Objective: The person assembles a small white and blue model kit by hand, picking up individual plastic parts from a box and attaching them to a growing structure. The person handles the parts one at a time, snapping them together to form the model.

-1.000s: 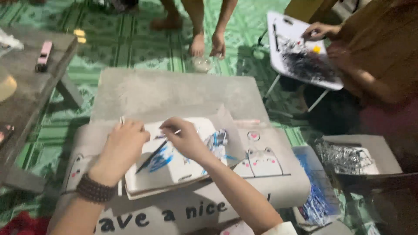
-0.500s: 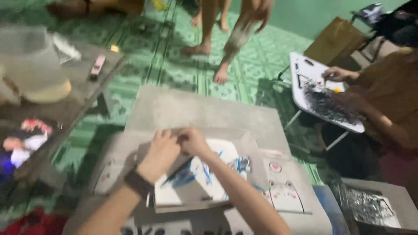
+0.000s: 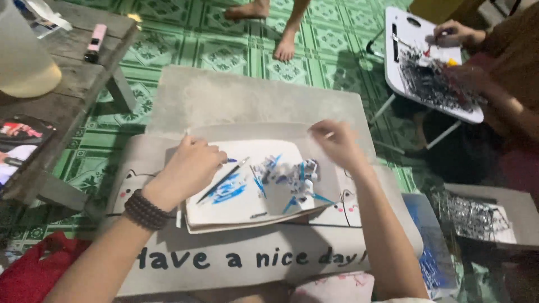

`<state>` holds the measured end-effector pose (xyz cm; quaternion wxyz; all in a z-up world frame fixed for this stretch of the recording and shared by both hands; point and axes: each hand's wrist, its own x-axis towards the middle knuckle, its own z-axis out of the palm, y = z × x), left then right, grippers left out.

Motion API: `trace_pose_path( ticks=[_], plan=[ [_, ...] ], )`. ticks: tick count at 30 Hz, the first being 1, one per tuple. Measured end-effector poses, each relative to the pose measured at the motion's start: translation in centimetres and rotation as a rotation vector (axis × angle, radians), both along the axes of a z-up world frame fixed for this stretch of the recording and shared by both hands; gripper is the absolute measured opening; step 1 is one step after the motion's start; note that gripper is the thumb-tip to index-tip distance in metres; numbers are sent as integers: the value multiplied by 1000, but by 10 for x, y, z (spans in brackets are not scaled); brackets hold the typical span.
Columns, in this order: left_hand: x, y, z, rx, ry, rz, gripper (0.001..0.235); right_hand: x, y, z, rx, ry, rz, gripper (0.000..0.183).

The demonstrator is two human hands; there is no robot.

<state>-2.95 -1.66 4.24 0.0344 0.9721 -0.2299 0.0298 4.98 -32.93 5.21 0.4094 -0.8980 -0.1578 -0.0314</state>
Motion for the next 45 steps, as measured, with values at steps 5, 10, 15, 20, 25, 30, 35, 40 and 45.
trace_pose_path(
  ticks=[5, 10, 15, 20, 25, 30, 35, 40, 45],
  plan=[
    [-11, -13, 5, -3, 302, -49, 27, 16, -50, -14, 271, -131, -197, 12],
    [-17, -32, 16, 94, 526, 66, 30, 31, -62, -76, 718, -129, -289, 13],
    [-14, -38, 18, 126, 588, 121, 30, 43, -55, -109, 833, -27, -282, 12],
    [-20, -51, 32, 161, 628, 193, 31, 35, -45, -115, 766, 122, -279, 12],
    [-15, -57, 26, 86, 536, 124, 34, 26, -38, -100, 763, 195, -342, 12],
    [-19, -57, 19, 140, 598, 145, 28, 17, -33, -90, 773, 207, -346, 11],
    [-17, -49, 11, 164, 523, 165, 17, 20, -34, -91, 753, 219, -332, 12],
    [-4, -63, 14, 95, 476, 15, 16, 13, -33, -86, 777, 207, -358, 12],
    [12, -58, -42, 172, 321, -63, 10, 28, -44, -102, 723, 175, -323, 16]
  ],
)
